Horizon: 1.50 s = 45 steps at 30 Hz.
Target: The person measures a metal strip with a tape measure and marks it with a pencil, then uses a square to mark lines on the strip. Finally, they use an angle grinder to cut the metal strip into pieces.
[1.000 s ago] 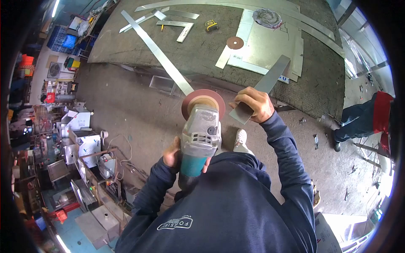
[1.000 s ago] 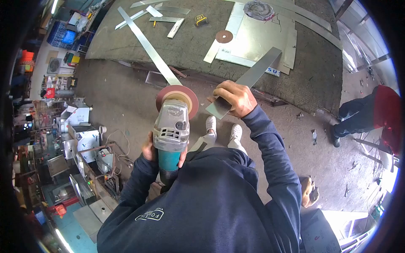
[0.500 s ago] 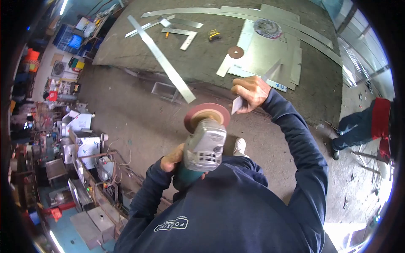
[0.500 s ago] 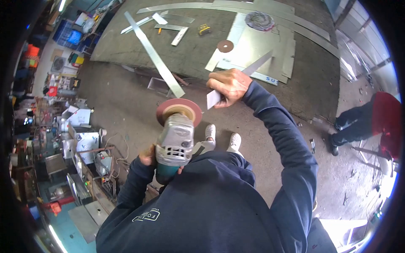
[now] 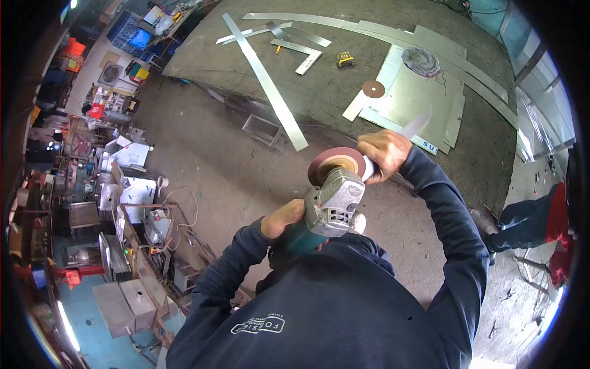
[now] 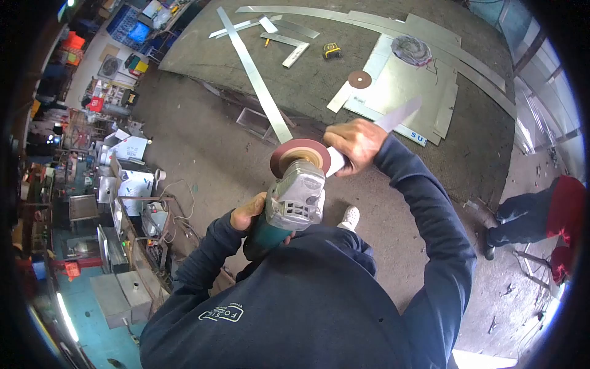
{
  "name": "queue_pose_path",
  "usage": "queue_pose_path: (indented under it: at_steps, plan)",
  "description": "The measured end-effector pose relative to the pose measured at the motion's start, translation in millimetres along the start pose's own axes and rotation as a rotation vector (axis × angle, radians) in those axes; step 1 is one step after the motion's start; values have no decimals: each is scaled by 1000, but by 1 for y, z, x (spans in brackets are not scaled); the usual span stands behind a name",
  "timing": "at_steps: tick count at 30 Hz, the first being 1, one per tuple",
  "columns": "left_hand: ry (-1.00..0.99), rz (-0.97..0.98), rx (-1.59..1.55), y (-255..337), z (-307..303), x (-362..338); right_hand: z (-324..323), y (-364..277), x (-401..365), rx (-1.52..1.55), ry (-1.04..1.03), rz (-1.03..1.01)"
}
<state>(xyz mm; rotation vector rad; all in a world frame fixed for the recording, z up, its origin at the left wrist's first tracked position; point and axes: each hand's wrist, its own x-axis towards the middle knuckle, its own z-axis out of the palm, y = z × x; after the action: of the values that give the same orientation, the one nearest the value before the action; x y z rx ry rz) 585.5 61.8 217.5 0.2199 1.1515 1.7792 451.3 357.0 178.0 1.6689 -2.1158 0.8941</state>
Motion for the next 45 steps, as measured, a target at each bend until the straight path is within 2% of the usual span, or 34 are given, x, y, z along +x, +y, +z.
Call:
queue_pose_path:
  at_steps: [5, 7, 9, 11, 12, 13, 15, 19, 22, 23, 25, 26, 27, 28, 29, 31, 32, 34, 35, 37, 38, 41, 44, 45]
  plan:
    - [61, 134, 29, 11, -14, -8, -2, -9, -2, -42, 20, -50]
    - [254, 182, 32, 5, -30, -19, -9, -13, 1, -112, 37, -8]
    - [311, 267, 107, -6, -49, -28, -11, -11, 4, -202, 78, 9]
    - [498, 375, 17, -21, -60, -41, -13, -10, 6, -259, 47, 26]
    - [577, 406, -133, -28, -64, -46, -13, -11, 11, -245, 56, 35]
    - [579, 430, -143, -30, -66, -53, -11, -12, 18, -227, 63, 44]
    - [742, 496, -334, -35, -74, -70, -10, -10, 39, -187, -10, 27]
    - [805, 696, -502, -49, -94, -103, 8, 1, 103, -239, -97, -55]
    - [848, 819, -551, -50, -104, -126, 23, 39, 152, -293, -55, -159]
    - [871, 874, -588, -53, -105, -132, 31, 79, 162, -352, -36, -253]
    - [913, 877, -667, -54, -110, -147, 21, 129, 215, -582, -31, -259]
    - [924, 926, -664, -53, -113, -157, 26, 186, 228, -740, -46, -165]
    - [938, 973, -661, -56, -117, -165, 24, 212, 260, -766, -25, 54]
    - [984, 984, -630, -60, -123, -173, 22, 226, 291, -898, 106, -78]
    - [991, 972, -650, -64, -128, -181, 24, 231, 309, -1073, 123, -43]
    - [1047, 1044, -613, -65, -138, -195, 61, 247, 321, -913, 164, 168]
    - [1097, 1026, -610, -60, -138, -202, 82, 230, 323, -663, 228, 251]
    - [1132, 1028, -589, -57, -147, -216, 136, 205, 302, -418, 217, 441]
    - [1163, 1025, -561, -55, -152, -222, 157, 186, 290, -356, -43, 786]
    - [1207, 1006, -605, -43, -158, -228, 217, 203, 224, -350, -429, 1076]
    - [1198, 1020, -621, -38, -163, -230, 235, 206, 191, -228, -545, 1174]
    - [1159, 1005, -573, -23, -189, -237, 248, 173, 155, -156, -478, 1423]
    - [1148, 906, -516, -5, -215, -231, 275, 157, 134, -70, -494, 1474]
    - [1173, 874, -496, 3, -223, -229, 289, 151, 131, 17, -388, 1457]
